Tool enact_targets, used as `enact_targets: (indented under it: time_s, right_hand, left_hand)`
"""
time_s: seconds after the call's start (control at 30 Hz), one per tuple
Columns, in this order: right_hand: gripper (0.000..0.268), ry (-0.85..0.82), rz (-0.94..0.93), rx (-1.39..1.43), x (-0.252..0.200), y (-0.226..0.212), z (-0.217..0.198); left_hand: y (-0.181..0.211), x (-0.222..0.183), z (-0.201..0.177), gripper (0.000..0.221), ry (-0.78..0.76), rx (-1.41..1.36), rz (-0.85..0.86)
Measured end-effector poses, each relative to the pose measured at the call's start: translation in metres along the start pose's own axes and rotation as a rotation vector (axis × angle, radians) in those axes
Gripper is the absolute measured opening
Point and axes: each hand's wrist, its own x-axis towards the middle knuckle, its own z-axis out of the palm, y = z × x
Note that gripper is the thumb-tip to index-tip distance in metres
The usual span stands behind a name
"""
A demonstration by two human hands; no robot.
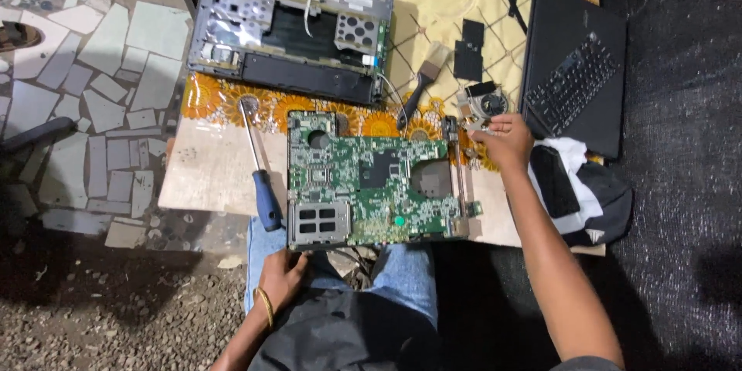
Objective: Reassembling a laptop by installing the motherboard, attaching the cooling fan, and reconnecting various internal cables.
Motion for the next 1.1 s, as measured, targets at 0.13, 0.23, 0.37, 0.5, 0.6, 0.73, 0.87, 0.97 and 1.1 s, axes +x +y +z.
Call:
enact_targets:
  time_s: [0.13,0.23,0.37,0.5,0.6,0.73,0.87,0.97,1.1]
  right_hand:
    - [0.054,-0.008,0.140,0.187,-0.002,0.017,-0.001]
    - [0.048,-0.025,0.251,0.401,0.004,0.035,0.003]
    - [0.043,0.031,0.342,0.716,0.002,0.031,0.005]
    - [0.028,0.072,0.434,0.995,0.012,0.033,0.008]
    - [0.045,0.079,0.462,1.187,0.021,0.043,0.012]
    - [0.044,-0.091,0.449,1.301,0.023,0.051,0.015]
    - [0.036,-0.187,0.403,1.333,0.004,0.038,0.009]
    - [0.054,-0.278,0.263,1.274,-0.041,0.003,-0.014]
    - [0.080,-0.200,0.233,1.230,-0.116,-0.036,-0.031]
  left_hand:
    - [0.023,-0.009,-0.009,0.044,-0.016,0.045,-0.012]
    - [0.026,-0.013,-0.009,0.032,-0.024,0.023,-0.009]
    - [0.029,-0.017,-0.010,0.029,-0.024,0.027,0.001]
    - [0.031,-0.016,-0.009,0.025,-0.043,0.013,-0.009]
    - [0.036,-0.018,-0.011,0.028,-0.037,0.002,0.003]
    - [0.044,-0.022,-0.014,0.032,-0.038,-0.006,-0.016]
    - [0.041,-0.021,-0.012,0.030,-0.026,-0.006,0.000]
    - [0.037,-0.018,-0.012,0.035,-0.018,0.022,-0.017]
    - [0.050,-0.025,-0.017,0.032,-0.042,-0.019,-0.047]
